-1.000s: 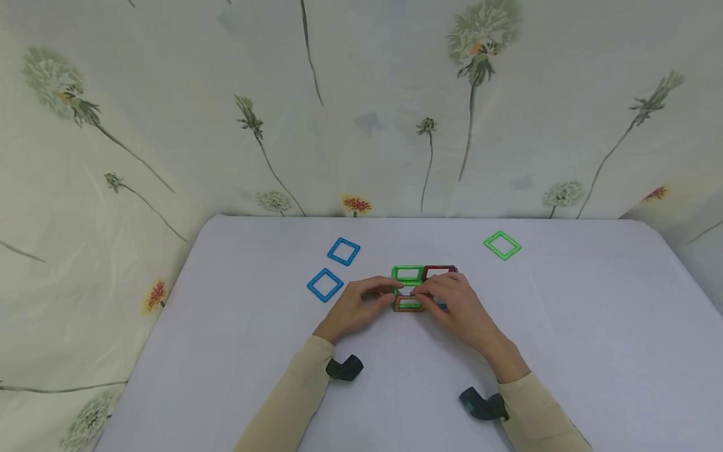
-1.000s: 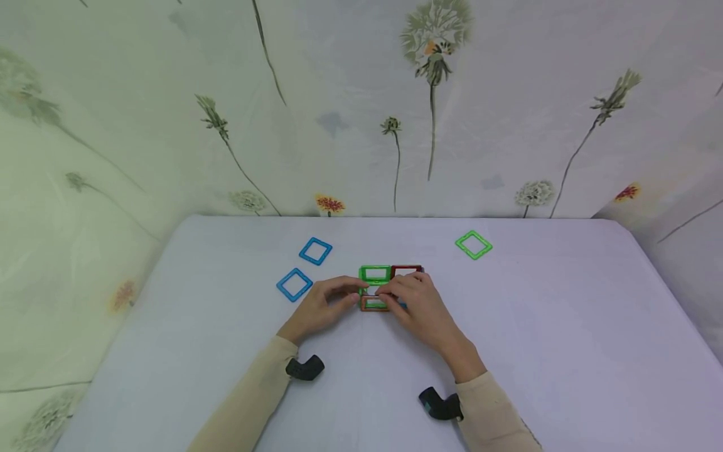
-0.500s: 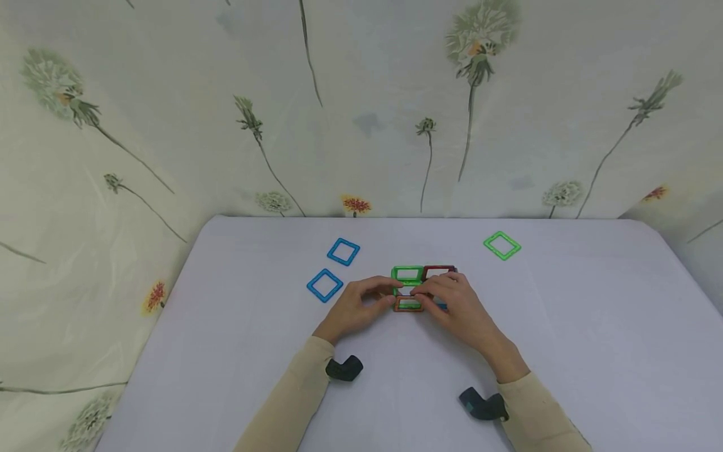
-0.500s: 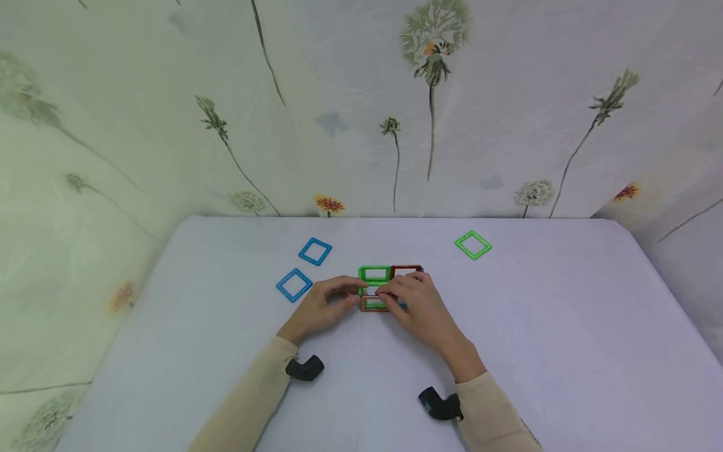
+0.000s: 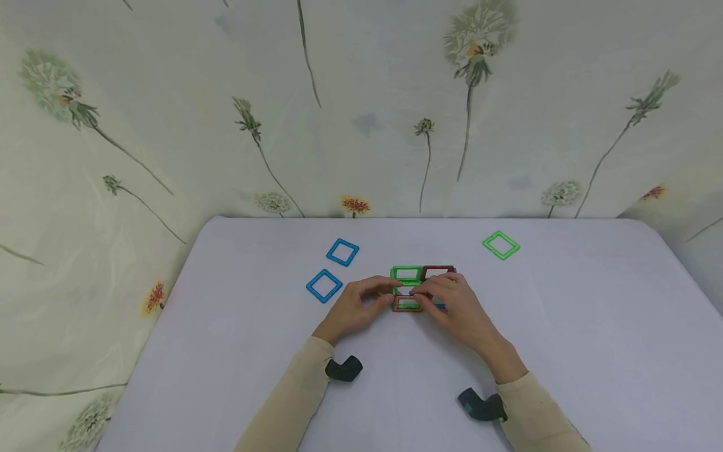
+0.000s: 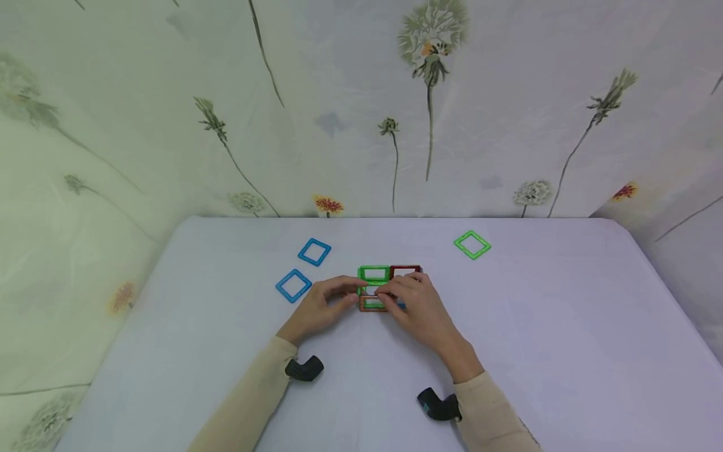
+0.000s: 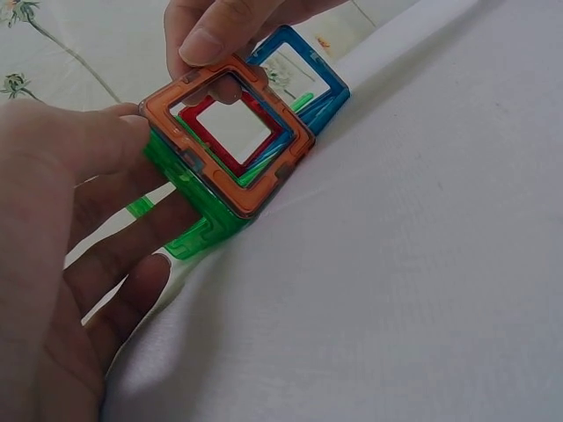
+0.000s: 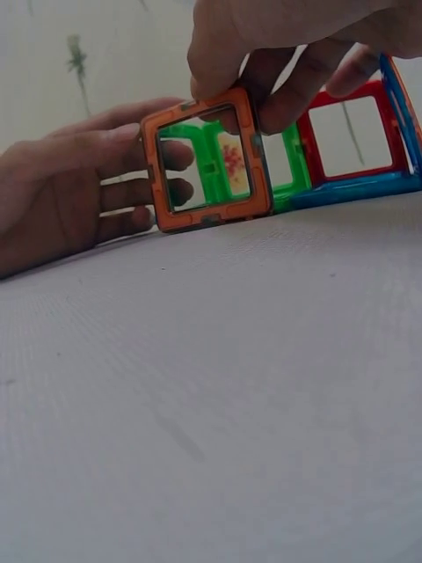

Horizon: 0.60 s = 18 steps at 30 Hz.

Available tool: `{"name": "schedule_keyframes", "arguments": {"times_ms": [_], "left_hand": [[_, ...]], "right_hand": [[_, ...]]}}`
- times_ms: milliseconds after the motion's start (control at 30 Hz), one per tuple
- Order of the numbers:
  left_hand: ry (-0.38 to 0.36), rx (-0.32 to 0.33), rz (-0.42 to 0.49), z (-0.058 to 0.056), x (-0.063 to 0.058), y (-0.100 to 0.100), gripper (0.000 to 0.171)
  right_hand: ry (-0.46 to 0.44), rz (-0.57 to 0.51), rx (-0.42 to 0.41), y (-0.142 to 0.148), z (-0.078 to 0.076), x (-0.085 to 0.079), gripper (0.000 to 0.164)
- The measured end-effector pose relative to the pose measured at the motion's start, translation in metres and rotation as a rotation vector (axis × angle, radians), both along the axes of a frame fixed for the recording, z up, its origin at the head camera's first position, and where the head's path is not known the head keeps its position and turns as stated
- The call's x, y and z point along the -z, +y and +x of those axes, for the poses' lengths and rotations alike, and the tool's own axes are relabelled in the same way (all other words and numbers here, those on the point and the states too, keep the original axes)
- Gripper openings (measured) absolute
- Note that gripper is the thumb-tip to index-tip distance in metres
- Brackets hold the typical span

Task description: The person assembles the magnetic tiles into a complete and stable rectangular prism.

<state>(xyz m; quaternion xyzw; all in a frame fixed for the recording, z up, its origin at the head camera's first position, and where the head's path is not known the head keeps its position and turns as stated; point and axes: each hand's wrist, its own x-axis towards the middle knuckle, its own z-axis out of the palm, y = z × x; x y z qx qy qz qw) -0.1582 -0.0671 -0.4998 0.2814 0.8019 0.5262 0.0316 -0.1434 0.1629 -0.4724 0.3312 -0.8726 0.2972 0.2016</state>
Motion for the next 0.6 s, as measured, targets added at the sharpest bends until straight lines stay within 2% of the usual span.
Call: {"name": "schedule_keyframes", "arguments": {"times_ms": [67,100,400,600], "left_hand": [[-0.006,-0.003,-0.002,0.0,0.0001,0.0001,0.029],[-0.002,-0.003,-0.005,-0.0021,0.0044,-0.0001,0.029],[0.026,0.003,-0.018,-0.003,0.0044,0.0002,0.027],[0.007,0.005,-0.011,-0.0019,0.0052,0.0,0.028]], "right_hand": [[-0.009,0.001,0.001,0.0,0.0004,0.0004,0.018],[-0.013,0.0,0.0,0.0,0.0003,0.0006,0.018],[-0.005,-0.017,-0.006,0.0016,-0.0002,0.0015,0.019],[0.007,-0.021,-0.022,0.0018,-0.0003,0.0024,0.021]]}}
